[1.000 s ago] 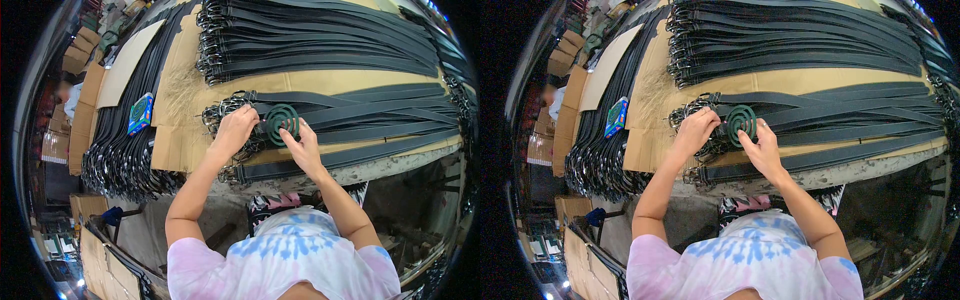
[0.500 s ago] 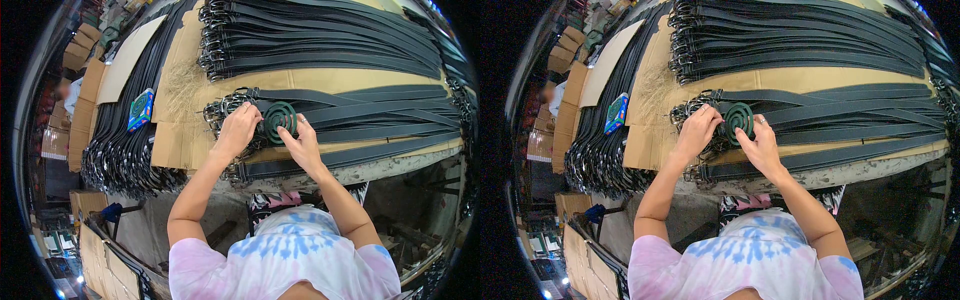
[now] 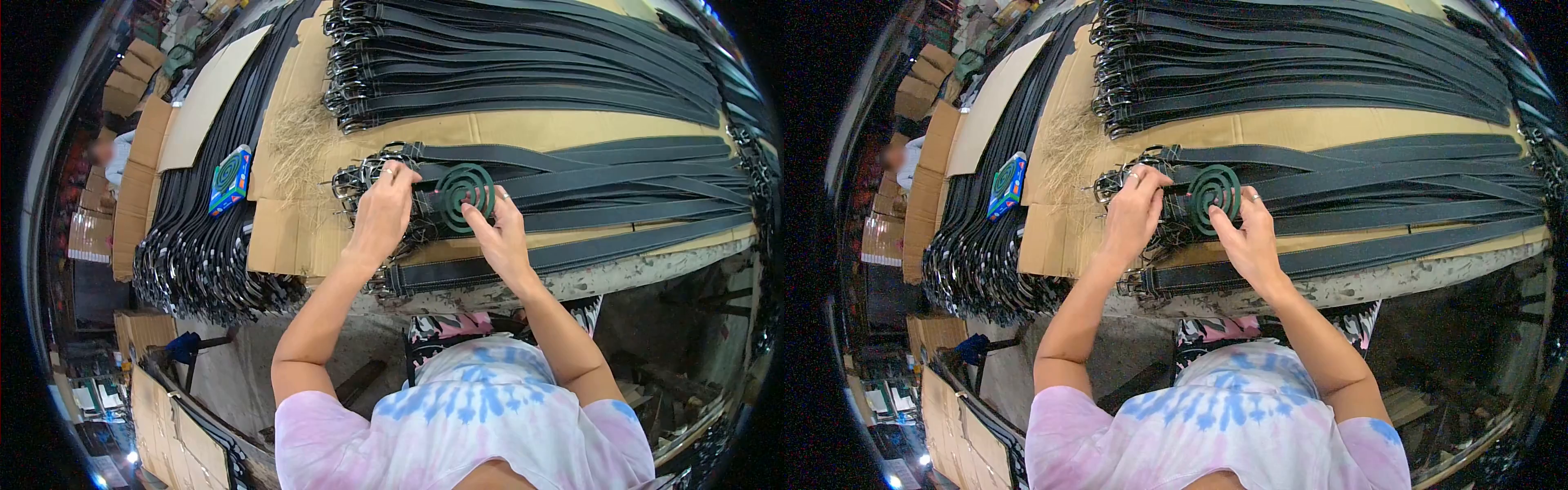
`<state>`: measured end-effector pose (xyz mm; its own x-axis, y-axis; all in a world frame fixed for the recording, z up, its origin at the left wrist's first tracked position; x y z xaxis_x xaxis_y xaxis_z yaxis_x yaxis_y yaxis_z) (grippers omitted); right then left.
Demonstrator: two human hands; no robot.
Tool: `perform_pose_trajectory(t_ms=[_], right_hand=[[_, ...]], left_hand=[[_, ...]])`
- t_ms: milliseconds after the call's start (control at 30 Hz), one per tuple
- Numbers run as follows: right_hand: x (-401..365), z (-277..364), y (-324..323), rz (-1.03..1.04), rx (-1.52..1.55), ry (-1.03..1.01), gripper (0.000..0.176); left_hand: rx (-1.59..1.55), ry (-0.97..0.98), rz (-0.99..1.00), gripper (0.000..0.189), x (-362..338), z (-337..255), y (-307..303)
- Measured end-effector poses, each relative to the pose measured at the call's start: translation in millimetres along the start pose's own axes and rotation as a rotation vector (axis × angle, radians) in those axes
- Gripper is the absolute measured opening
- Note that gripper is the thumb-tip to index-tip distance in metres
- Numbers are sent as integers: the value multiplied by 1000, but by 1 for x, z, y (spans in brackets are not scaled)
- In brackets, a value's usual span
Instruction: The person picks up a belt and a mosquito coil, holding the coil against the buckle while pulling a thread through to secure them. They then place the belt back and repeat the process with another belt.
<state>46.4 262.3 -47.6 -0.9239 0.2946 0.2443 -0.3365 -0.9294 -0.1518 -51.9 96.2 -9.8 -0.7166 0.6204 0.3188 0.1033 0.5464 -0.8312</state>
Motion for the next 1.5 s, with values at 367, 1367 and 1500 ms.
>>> perform_pose_trajectory(t_ms=[367, 1367, 1500], right_hand=[[-22, -12, 1, -36, 156, 10, 16], [-26, -5, 9, -21, 47, -47, 18], [-26, -5, 9, -18, 45, -30, 17]], left_hand=[[338, 451, 438, 18, 13, -3, -6], [368, 545, 320, 11, 0, 11, 9], [345, 534, 264, 11, -5, 11, 9]])
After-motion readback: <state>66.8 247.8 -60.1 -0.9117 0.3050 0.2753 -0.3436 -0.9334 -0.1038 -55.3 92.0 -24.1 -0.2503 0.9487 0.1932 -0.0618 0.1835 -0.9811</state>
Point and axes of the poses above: each hand's wrist, its own x-axis towards the middle knuckle, its own y-axis out of the palm, z = x × y, the point moved 2 cm from there along x, towards the middle knuckle, and after that the axes turned 4 degrees about z, right-handed, at the moved point
